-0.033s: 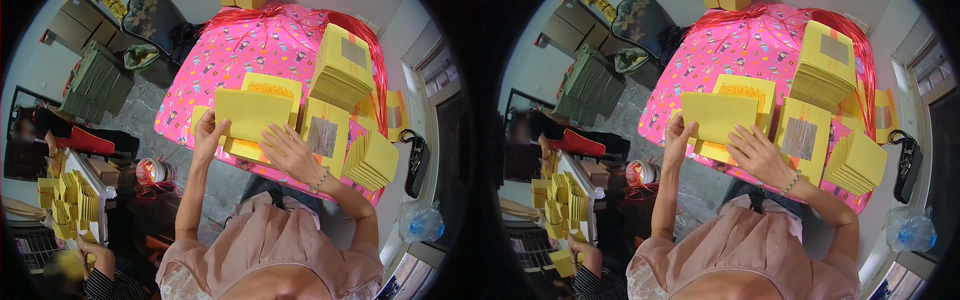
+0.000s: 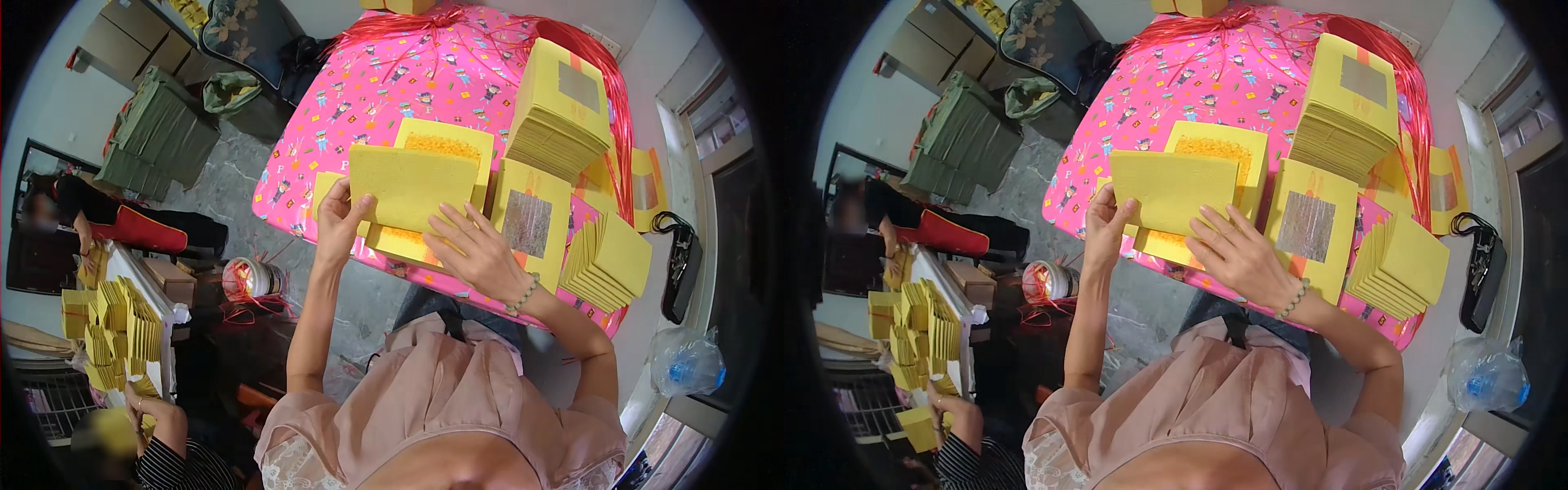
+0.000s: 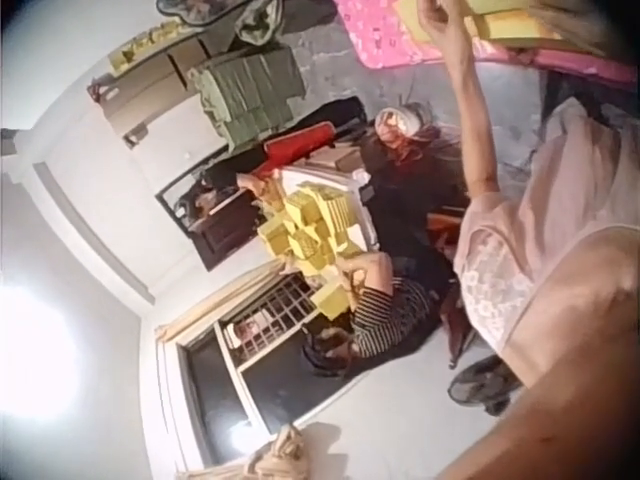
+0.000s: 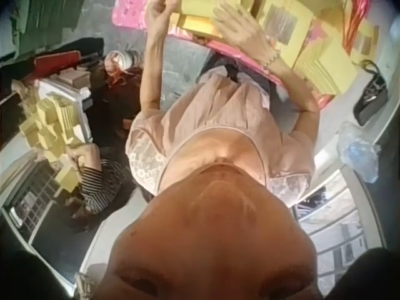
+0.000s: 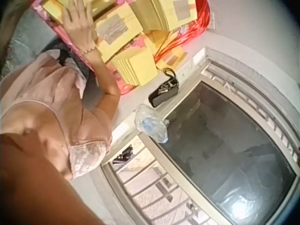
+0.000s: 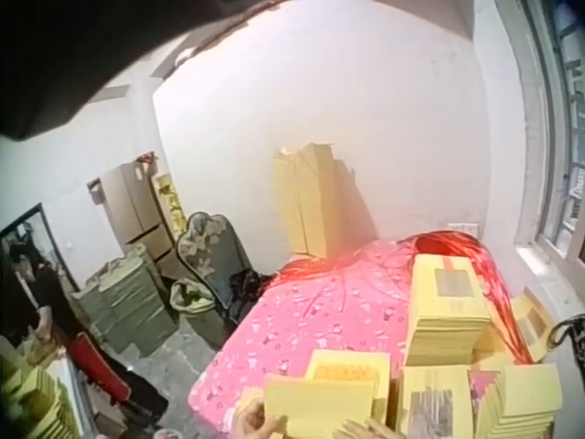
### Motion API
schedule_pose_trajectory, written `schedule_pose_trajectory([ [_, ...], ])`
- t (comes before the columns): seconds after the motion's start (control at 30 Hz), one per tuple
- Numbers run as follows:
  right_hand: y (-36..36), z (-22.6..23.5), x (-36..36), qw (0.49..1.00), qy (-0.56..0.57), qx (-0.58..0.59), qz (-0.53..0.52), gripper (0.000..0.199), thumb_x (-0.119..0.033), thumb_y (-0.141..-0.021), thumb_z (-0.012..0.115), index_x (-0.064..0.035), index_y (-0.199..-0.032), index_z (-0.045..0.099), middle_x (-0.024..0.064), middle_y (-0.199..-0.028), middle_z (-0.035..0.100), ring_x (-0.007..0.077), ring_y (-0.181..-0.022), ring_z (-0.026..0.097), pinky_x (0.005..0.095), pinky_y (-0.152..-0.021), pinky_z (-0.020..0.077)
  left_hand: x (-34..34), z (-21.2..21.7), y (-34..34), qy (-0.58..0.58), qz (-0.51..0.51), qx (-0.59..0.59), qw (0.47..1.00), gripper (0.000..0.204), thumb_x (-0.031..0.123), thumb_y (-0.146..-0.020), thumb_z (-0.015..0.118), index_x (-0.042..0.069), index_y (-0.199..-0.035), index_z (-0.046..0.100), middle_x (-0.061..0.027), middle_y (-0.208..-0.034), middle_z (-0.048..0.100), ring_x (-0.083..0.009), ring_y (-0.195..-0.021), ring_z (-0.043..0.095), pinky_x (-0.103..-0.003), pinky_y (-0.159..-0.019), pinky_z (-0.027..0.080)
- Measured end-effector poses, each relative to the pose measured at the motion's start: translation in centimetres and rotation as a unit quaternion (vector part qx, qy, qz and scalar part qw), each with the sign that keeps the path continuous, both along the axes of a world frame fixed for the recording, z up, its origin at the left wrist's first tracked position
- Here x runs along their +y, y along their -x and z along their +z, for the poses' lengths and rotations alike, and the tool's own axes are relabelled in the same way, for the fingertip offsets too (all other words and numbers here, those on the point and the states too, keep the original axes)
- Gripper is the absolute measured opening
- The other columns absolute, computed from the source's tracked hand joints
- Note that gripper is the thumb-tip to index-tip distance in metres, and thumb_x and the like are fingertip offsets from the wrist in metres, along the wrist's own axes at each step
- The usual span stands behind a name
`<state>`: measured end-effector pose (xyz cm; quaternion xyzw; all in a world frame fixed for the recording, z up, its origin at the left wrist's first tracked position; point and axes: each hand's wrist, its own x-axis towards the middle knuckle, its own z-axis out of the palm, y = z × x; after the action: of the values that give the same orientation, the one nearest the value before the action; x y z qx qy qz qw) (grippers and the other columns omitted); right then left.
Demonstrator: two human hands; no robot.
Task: Sorting and stacking bundles of yellow joss paper on a table.
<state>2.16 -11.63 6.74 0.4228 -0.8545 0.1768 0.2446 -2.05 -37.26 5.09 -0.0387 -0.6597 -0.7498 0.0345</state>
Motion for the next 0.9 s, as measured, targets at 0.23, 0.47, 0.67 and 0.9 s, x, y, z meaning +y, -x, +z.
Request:
schedule_pose_trajectory([
  [0.23, -0.3, 0.5, 1.1, 0.997, 0.06, -0.033, 0.036, 0.035, -0.01, -0.081, 0.069, -0.0071, -0.116, 0.069, 0.0135, -0.123, 0.064, 0.0321, -0.123, 0.059, 0.0508, -0.106, 0.0453, -5.7, 0.1, 1.0, -0.124, 0.089, -0.021, 0.988, 0.033, 0.008, -0.096, 0.062, -0.002, -0.128, 0.056, -0.0087, -0.12, 0.066, -0.0155, -0.108, 0.064, -0.03, -0.093, 0.051],
  [0.47, -0.3, -1.0, 1.6, 0.993, 0.053, -0.101, -0.002, 0.038, -0.005, -0.082, 0.067, -0.007, -0.12, 0.068, 0.0152, -0.124, 0.064, 0.0351, -0.122, 0.059, 0.0504, -0.106, 0.0458, -13.5, -5.5, 1.6, -0.057, 0.101, -0.11, 0.987, 0.043, 0.011, -0.096, 0.064, -0.003, -0.135, 0.052, -0.0106, -0.125, 0.065, -0.0157, -0.109, 0.064, -0.028, -0.093, 0.051],
  [0.67, -0.3, -1.3, 1.5, 0.99, 0.073, -0.123, -0.009, 0.034, -0.004, -0.084, 0.066, -0.0041, -0.118, 0.068, 0.0161, -0.122, 0.065, 0.0348, -0.12, 0.06, 0.0488, -0.105, 0.0464, -13.6, -9.3, 1.6, 0.011, 0.046, -0.134, 0.99, 0.045, 0.013, -0.095, 0.066, -0.003, -0.135, 0.054, -0.0084, -0.12, 0.066, -0.0142, -0.108, 0.062, -0.028, -0.093, 0.049],
  [0.9, -0.3, -1.2, 1.3, 0.991, 0.063, -0.12, -0.02, 0.033, -0.005, -0.085, 0.067, -0.0041, -0.118, 0.068, 0.0157, -0.121, 0.066, 0.0337, -0.118, 0.061, 0.0471, -0.103, 0.0482, -12.5, -12.6, 3.2, 0.106, 0.061, -0.091, 0.988, 0.04, 0.008, -0.091, 0.066, -0.004, -0.129, 0.058, -0.0076, -0.114, 0.067, -0.015, -0.106, 0.062, -0.03, -0.093, 0.047],
])
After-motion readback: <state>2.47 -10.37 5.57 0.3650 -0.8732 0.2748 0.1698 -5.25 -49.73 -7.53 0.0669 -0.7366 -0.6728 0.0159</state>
